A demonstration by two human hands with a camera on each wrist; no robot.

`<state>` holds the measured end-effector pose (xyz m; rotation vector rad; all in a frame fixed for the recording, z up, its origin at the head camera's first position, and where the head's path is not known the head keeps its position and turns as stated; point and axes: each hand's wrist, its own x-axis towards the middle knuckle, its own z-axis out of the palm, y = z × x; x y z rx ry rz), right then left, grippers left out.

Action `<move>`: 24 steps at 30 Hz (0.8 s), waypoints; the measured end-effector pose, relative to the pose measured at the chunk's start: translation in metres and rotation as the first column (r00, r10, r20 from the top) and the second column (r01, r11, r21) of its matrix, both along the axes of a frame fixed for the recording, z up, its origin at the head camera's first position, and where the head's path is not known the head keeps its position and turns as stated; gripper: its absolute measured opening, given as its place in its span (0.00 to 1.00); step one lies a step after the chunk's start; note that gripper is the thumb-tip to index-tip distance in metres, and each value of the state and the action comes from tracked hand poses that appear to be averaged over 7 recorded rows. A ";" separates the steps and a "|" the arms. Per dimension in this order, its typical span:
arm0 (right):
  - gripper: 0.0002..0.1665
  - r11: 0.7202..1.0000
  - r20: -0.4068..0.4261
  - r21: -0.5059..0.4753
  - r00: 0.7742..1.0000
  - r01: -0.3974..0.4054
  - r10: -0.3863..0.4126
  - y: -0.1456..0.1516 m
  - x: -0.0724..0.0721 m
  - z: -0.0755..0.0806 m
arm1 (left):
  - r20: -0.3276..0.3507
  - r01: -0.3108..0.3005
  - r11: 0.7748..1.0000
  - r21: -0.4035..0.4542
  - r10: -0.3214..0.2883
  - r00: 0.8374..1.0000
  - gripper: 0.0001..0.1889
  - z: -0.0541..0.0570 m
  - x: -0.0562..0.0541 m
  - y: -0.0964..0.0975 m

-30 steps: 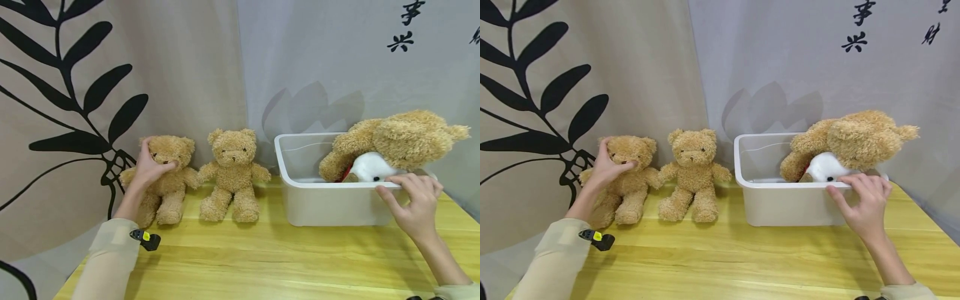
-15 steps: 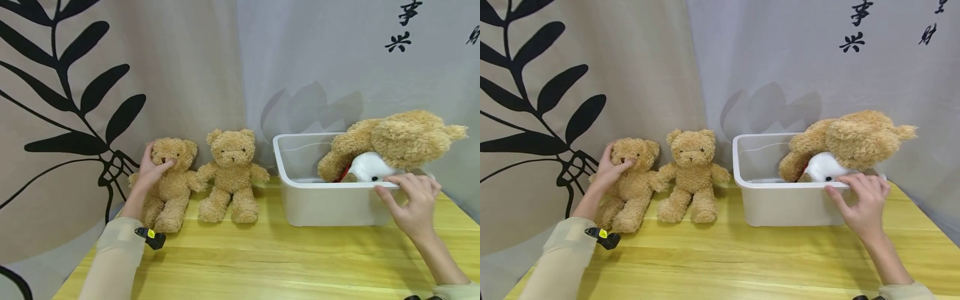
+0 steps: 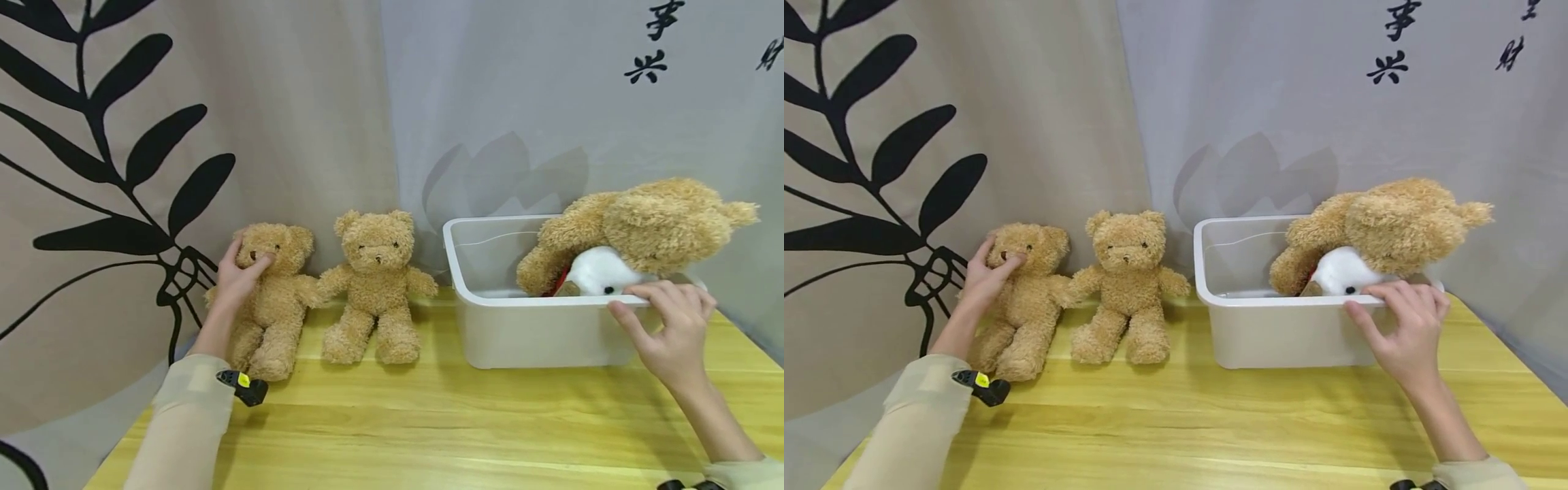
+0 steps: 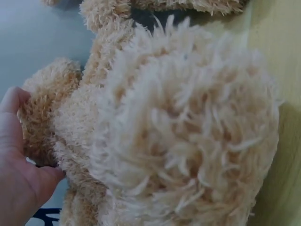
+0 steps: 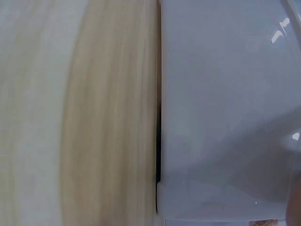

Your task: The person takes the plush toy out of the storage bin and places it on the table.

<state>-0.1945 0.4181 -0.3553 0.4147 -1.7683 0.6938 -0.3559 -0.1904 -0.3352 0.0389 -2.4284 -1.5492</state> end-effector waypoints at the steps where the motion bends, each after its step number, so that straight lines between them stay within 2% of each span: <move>1: 0.47 1.000 0.001 0.000 1.000 0.000 0.000 0.000 0.000 0.000 | 0.001 -0.003 1.000 0.003 0.003 1.000 0.49 -0.001 0.000 0.000; 6: 0.47 1.000 -0.003 -0.009 1.000 -0.002 0.002 0.000 0.000 -0.001 | -0.023 -0.011 1.000 0.002 0.011 1.000 0.50 -0.001 0.003 0.001; 13: 0.47 1.000 -0.003 -0.008 1.000 -0.004 0.004 0.000 0.000 0.000 | -0.020 -0.023 1.000 -0.011 0.022 1.000 0.49 0.003 0.011 0.004; 24: 0.48 1.000 -0.004 -0.012 1.000 -0.005 0.005 -0.001 0.000 0.001 | -0.094 -0.072 0.996 -0.055 0.067 0.993 0.39 0.020 0.020 0.016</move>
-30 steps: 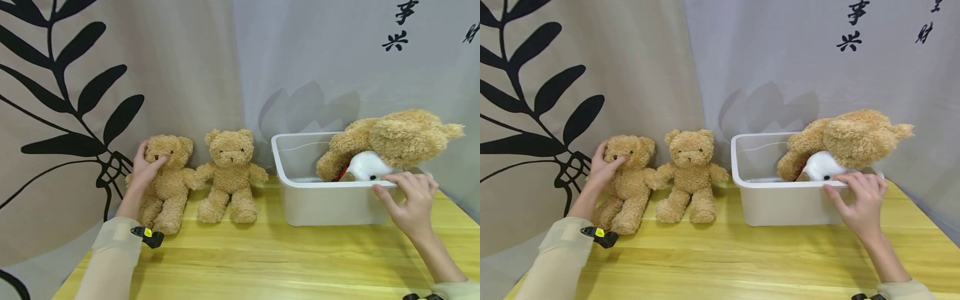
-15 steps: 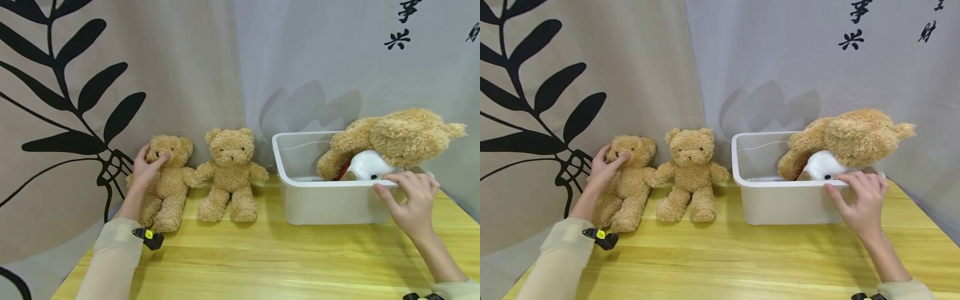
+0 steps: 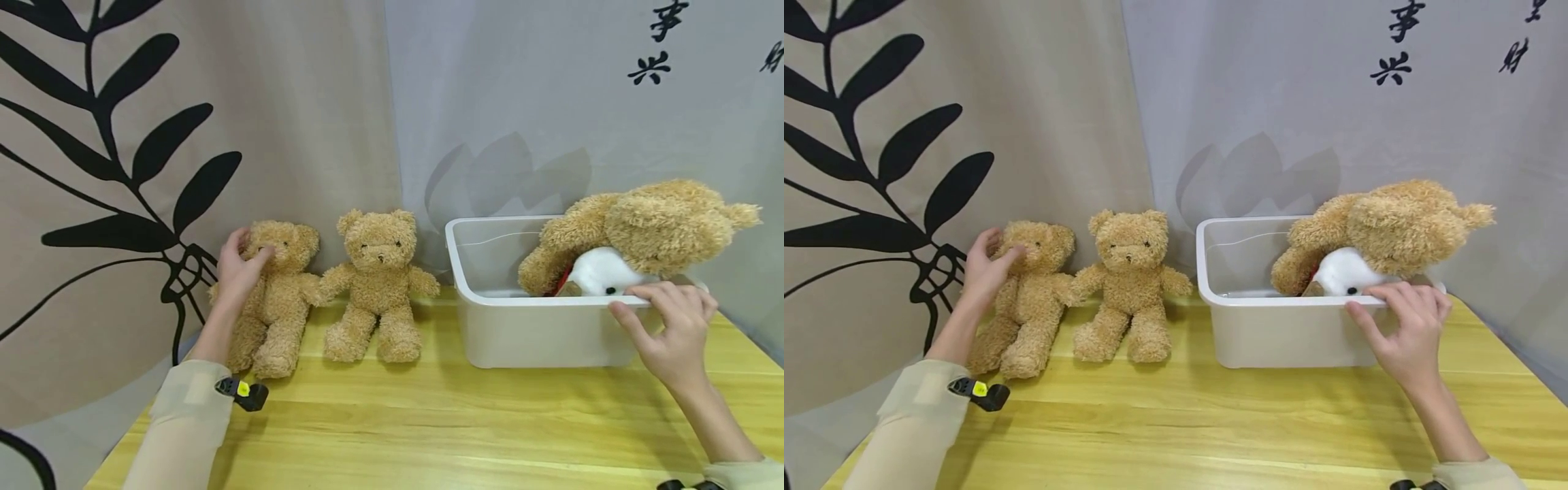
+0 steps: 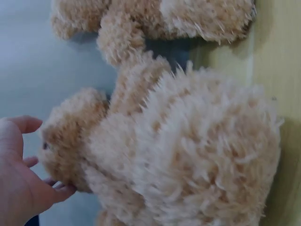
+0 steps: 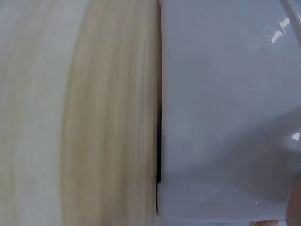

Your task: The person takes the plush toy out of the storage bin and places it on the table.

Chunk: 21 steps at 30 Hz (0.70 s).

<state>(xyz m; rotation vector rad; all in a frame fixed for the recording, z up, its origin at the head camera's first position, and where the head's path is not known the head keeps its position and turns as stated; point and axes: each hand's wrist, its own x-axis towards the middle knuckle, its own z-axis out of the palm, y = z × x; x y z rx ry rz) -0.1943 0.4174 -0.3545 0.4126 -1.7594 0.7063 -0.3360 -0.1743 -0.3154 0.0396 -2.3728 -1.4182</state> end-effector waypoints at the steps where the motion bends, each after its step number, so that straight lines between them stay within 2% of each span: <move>1: 0.48 1.000 0.003 0.000 1.000 -0.001 0.001 0.000 0.000 0.000 | -0.009 0.003 1.000 0.000 -0.003 1.000 0.39 0.002 0.001 0.002; 10: 0.48 1.000 0.008 0.004 1.000 0.005 -0.005 0.001 -0.001 -0.001 | -0.142 0.043 0.999 0.005 -0.042 0.989 0.33 0.026 0.010 0.026; 16: 0.48 1.000 0.011 0.009 1.000 0.004 -0.005 0.002 0.000 -0.001 | -0.213 0.127 0.992 0.020 -0.120 0.970 0.30 0.036 0.018 0.045; 21: 0.47 1.000 0.016 0.009 1.000 0.001 -0.002 -0.001 0.002 0.001 | -0.239 0.198 0.980 0.016 -0.188 0.953 0.27 0.046 0.027 0.063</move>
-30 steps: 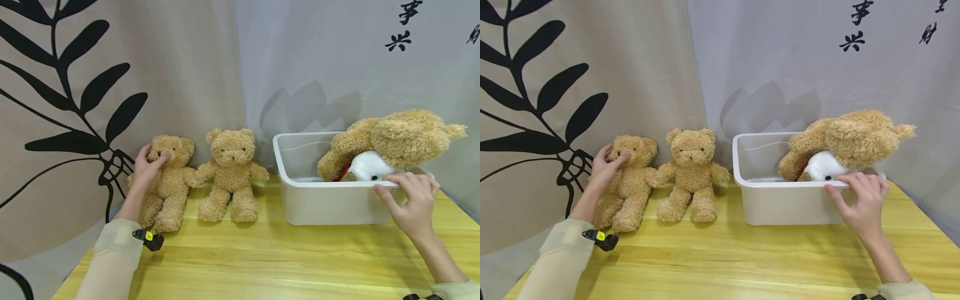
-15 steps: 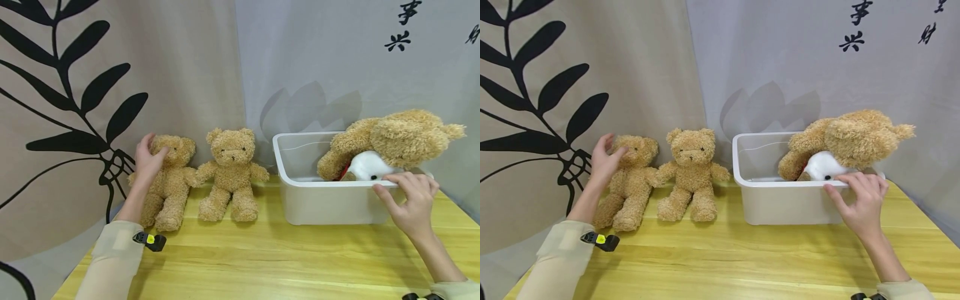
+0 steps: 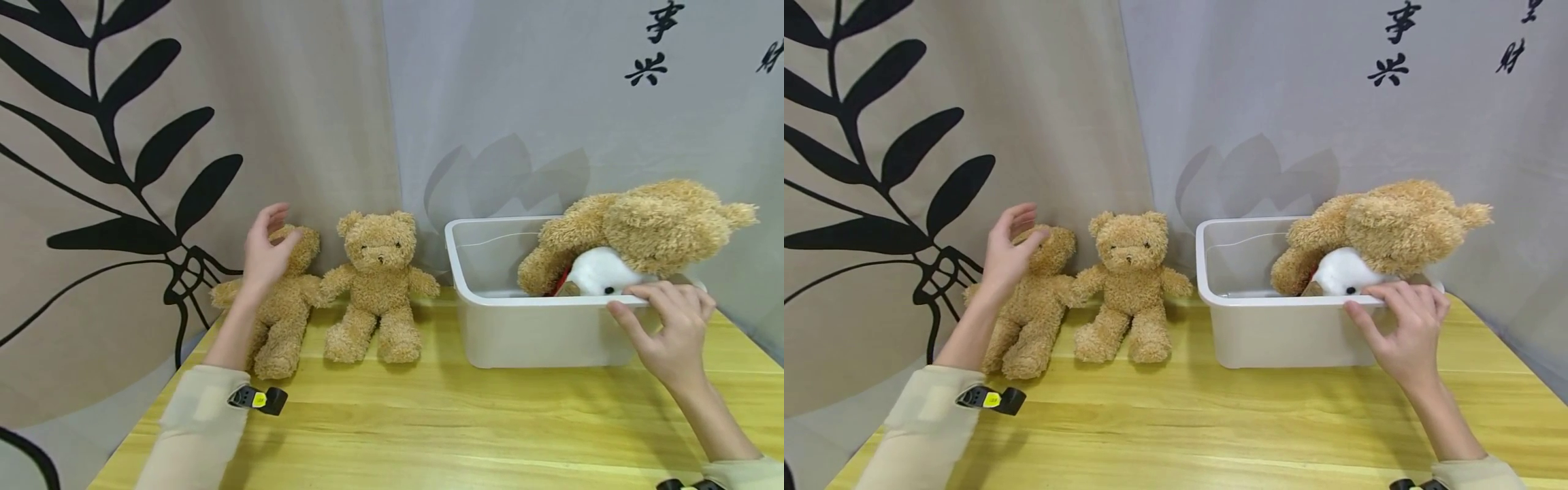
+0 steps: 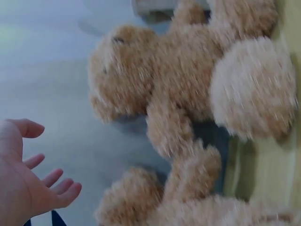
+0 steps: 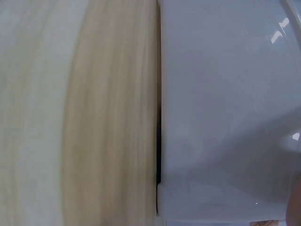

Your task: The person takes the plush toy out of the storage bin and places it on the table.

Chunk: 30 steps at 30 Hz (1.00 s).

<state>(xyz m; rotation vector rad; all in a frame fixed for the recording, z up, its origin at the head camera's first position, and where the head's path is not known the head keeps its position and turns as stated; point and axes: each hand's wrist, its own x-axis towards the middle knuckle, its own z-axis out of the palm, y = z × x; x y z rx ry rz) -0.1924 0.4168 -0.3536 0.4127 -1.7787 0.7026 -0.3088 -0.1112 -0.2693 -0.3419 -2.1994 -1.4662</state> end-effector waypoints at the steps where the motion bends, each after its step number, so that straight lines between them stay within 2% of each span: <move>1: 0.47 1.000 -0.001 -0.001 1.000 -0.001 0.001 -0.001 0.000 0.001 | -0.003 0.018 1.000 0.006 -0.018 1.000 0.27 0.002 0.002 0.004; 8: 0.47 1.000 -0.012 -0.007 1.000 -0.007 0.007 -0.003 0.001 0.002 | -0.003 0.129 0.991 0.044 -0.129 0.992 0.25 0.011 0.013 0.032; 16: 0.47 1.000 -0.002 -0.002 1.000 -0.006 0.006 0.000 -0.001 0.000 | -0.022 0.239 0.968 0.075 -0.238 0.971 0.25 0.010 0.018 0.063; 23: 0.46 1.000 -0.002 -0.003 1.000 0.001 -0.001 0.000 0.000 0.000 | -0.025 0.344 0.933 0.104 -0.343 0.939 0.24 0.013 0.030 0.098; 30: 0.47 1.000 0.007 -0.002 1.000 -0.003 0.003 0.001 0.000 0.000 | -0.046 0.430 0.900 0.068 -0.427 0.903 0.24 0.010 0.036 0.133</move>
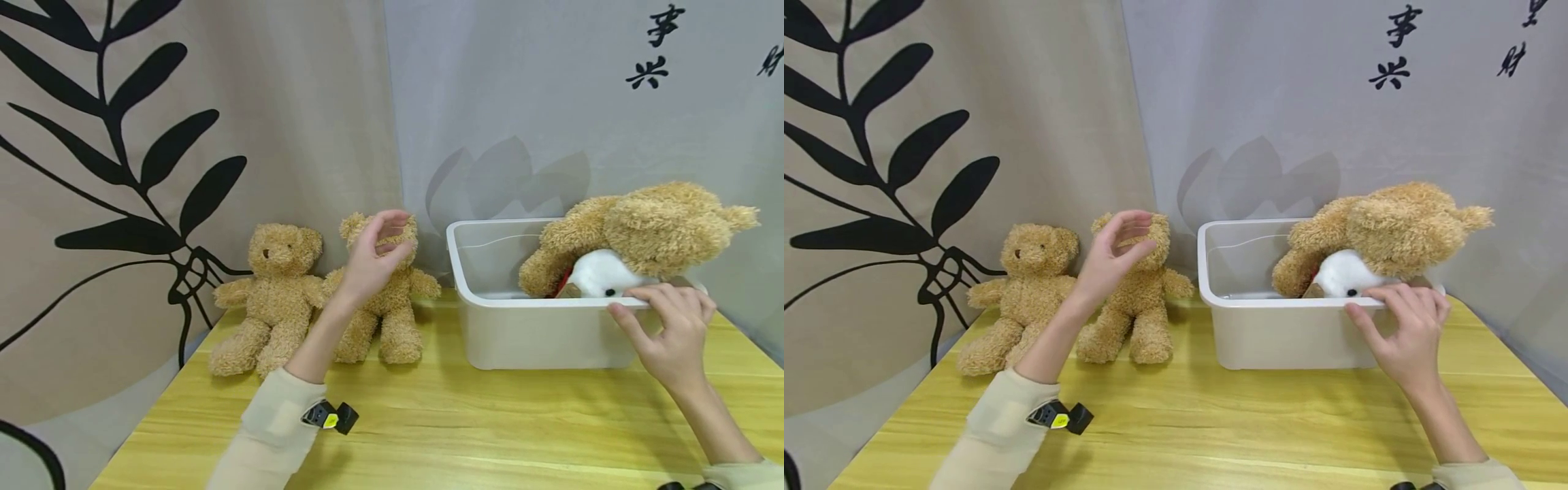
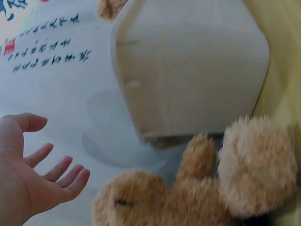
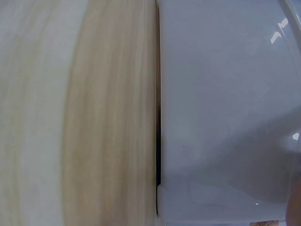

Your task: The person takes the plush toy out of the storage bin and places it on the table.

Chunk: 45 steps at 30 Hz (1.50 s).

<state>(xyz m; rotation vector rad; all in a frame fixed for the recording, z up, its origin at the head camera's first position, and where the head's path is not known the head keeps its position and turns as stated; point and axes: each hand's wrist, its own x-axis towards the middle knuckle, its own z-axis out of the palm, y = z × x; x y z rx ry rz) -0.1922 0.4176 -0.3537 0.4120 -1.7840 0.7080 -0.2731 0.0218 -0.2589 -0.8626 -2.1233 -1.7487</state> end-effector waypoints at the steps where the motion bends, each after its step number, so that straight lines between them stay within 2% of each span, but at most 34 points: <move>1: 0.47 1.000 -0.001 -0.001 1.000 -0.001 0.001 0.000 0.000 0.000 | -0.006 0.011 1.000 -0.012 -0.011 1.000 0.24 0.000 0.001 0.005; 7: 0.47 1.000 -0.010 -0.001 1.000 -0.004 0.004 -0.002 0.001 0.001 | -0.044 0.050 0.995 -0.082 -0.053 0.998 0.24 -0.001 0.007 0.033; 12: 0.47 1.000 -0.010 0.000 1.000 -0.005 0.005 -0.002 0.000 0.001 | -0.029 0.098 0.994 -0.051 -0.099 0.995 0.24 -0.003 0.010 0.053; 17: 0.47 1.000 0.001 -0.003 1.000 -0.005 0.005 -0.001 0.000 0.000 | -0.027 0.113 0.993 -0.043 -0.114 0.993 0.23 -0.004 0.010 0.072; 23: 0.47 1.000 0.000 -0.005 1.000 -0.003 0.003 -0.001 0.001 0.001 | -0.054 0.113 0.991 -0.072 -0.117 0.992 0.23 -0.002 0.009 0.097; 31: 0.47 1.000 0.006 -0.005 1.000 -0.002 0.002 0.001 0.000 0.000 | -0.054 0.159 0.981 -0.111 -0.165 0.985 0.25 0.001 0.009 0.128; 39: 0.46 1.000 -0.004 -0.001 1.000 0.002 -0.002 0.003 -0.003 -0.003 | -0.078 0.170 0.960 -0.221 -0.191 0.979 0.26 0.013 0.016 0.159; 45: 0.46 1.000 -0.011 0.011 1.000 0.009 -0.009 0.004 -0.004 -0.005 | -0.072 0.133 0.937 -0.324 -0.165 0.984 0.28 0.028 0.019 0.194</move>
